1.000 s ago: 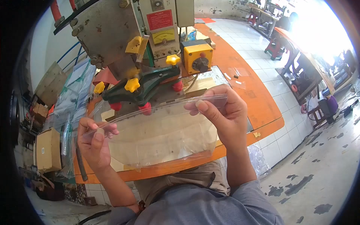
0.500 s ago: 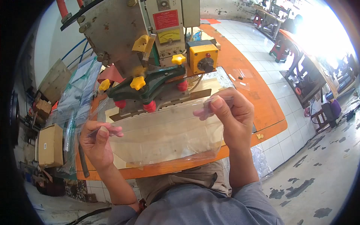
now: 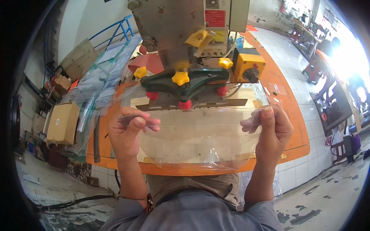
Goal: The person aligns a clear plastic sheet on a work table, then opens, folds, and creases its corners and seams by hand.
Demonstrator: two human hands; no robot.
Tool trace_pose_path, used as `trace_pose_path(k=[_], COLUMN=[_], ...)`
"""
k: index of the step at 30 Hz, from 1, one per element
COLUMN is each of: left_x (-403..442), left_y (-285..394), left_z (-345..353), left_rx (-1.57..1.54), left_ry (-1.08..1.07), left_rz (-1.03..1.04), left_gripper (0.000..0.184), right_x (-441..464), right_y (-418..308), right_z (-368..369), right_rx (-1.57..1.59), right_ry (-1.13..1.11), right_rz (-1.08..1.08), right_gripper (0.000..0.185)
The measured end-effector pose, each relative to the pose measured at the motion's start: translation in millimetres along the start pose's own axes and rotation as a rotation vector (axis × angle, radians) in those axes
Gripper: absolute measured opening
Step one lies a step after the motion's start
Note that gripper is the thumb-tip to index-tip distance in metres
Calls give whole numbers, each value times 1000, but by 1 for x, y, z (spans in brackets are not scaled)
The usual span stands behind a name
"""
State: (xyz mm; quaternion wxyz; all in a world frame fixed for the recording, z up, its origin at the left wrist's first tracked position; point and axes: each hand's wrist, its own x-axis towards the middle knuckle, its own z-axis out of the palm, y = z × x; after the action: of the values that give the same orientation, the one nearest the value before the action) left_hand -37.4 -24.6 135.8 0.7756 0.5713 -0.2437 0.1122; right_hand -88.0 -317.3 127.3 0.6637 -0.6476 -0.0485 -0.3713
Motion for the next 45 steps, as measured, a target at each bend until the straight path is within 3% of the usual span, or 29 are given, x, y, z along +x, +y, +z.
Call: trace_pose_path(k=[8, 10, 13, 20, 23, 25, 29, 35, 37, 40, 45], left_x=[-4, -5, -6, -8, -12, -15, -18, -11, -13, -11, -6], left_y=[-10, -13, -17, -36, -40, -38, -36, -34, -34, -33, -25], left_z=[-14, -16, -21, -28, -30, -30, -26, -23, -20, -29, -14], left_rx=[-61, 4, 84, 244, 275, 259, 244, 208, 12, -24, -53], left_ry=[-95, -139, -194, -307, -308, -231, -155, -186, -121, -101, -11], left_rz=[-101, -153, -215, -123, -130, -236, -238, -87, -45, -9, 39], left_gripper=[16, 21, 23, 26, 19, 13, 10, 22, 37, 45, 42], right_x=[4, 4, 6, 8, 8, 7, 7, 2, 0, 0, 2], right_y=[3, 7, 10, 14, 15, 13, 11, 11, 12, 13, 10], right_z=[-3, -3, -5, -9, -11, -10, -8, -3, -3, -4, -6], right_rx=[-16, 27, 25, 63, 53, 46, 24, 50, 18, 12, 143], right_ry=[34, 55, 70, 99, 97, 70, 97, 79, 44, -1, -131], right_rz=[6, -17, -43, -63, -89, -96, -82, -86, -95, -115, -106], right_gripper=[35, 29, 33, 29, 30, 31, 31, 32, 30, 30, 32])
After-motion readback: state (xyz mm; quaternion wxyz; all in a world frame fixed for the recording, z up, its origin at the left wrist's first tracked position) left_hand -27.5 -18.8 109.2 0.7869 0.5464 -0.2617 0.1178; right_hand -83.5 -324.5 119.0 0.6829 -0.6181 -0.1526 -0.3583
